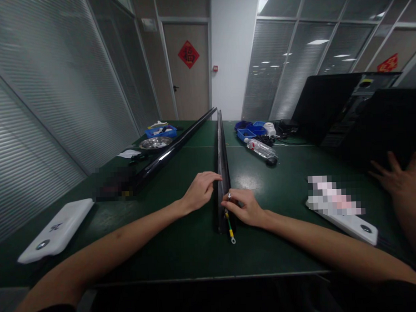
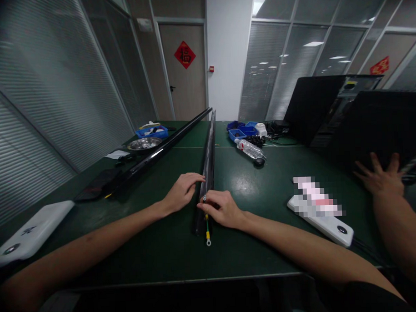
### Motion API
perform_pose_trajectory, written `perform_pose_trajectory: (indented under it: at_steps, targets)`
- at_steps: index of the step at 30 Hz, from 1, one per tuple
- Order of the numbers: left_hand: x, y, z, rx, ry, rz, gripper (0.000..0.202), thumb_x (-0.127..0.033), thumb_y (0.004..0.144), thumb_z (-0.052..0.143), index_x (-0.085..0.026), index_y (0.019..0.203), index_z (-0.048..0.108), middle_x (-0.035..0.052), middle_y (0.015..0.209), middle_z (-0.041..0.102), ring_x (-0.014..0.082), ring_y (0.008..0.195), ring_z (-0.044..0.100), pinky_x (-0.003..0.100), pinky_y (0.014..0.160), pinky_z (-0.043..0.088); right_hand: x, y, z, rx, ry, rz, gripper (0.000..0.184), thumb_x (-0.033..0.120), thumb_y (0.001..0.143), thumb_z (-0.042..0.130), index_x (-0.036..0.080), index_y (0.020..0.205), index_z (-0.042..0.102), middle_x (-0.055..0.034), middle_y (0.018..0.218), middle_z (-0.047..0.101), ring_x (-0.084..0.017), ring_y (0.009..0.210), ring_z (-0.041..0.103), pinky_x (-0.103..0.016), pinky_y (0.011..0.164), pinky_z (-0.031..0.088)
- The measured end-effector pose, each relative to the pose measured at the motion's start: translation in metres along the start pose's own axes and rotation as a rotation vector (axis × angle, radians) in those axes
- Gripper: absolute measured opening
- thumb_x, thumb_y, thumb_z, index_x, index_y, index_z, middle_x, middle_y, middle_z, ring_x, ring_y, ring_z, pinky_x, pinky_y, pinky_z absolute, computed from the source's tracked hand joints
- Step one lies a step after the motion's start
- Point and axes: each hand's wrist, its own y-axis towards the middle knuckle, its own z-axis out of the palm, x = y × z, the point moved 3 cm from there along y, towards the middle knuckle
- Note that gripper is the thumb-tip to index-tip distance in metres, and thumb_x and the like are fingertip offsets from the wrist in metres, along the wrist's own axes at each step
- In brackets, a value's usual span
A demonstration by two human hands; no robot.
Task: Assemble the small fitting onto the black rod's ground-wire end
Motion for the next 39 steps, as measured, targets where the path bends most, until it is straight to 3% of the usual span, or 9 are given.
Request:
perform_pose_trajectory:
  at_steps: [3, 10, 39]
  targets:
    - [0.0078, -0.0002, 0.0036, 0.089, 0.170, 0.057, 0.046, -0.008, 0.091, 0.045, -0.019, 0.135, 0.054, 0.0098, 0.149, 0.051, 0.0258, 0.139, 0.045, 0.049, 0.115, 0.038, 0.0006, 0.0007, -0.0002, 0.006, 0.011, 0.008, 0.025, 0.034, 0.103, 0.055, 0.017, 0.087, 0.064, -0.0012, 0.073, 0.060, -0.014, 0.063, 0.055, -0.026, 0.062, 0.045]
    - [0.0096, -0.0036, 0.0083, 0.199, 0.231, 0.036, 0.051, -0.013, 0.096, 0.044, -0.020, 0.146, 0.041, 0.0108, 0.156, 0.041, 0.0271, 0.139, 0.047, 0.048, 0.112, 0.044, -0.0037, -0.0007, -0.0005, -0.015, 0.029, 0.045, 0.028, 0.035, 0.105, 0.049, 0.018, 0.087, 0.062, -0.0013, 0.074, 0.059, -0.015, 0.065, 0.056, -0.026, 0.064, 0.045]
    - [0.0101, -0.0032, 0.0089, 0.208, 0.220, 0.049, 0.051, -0.014, 0.096, 0.046, -0.020, 0.146, 0.041, 0.0110, 0.157, 0.039, 0.0271, 0.136, 0.050, 0.046, 0.109, 0.047, -0.0041, -0.0007, -0.0009, -0.033, 0.027, 0.059, 0.030, 0.032, 0.106, 0.045, 0.018, 0.084, 0.060, -0.0028, 0.078, 0.059, -0.016, 0.068, 0.056, -0.029, 0.066, 0.044]
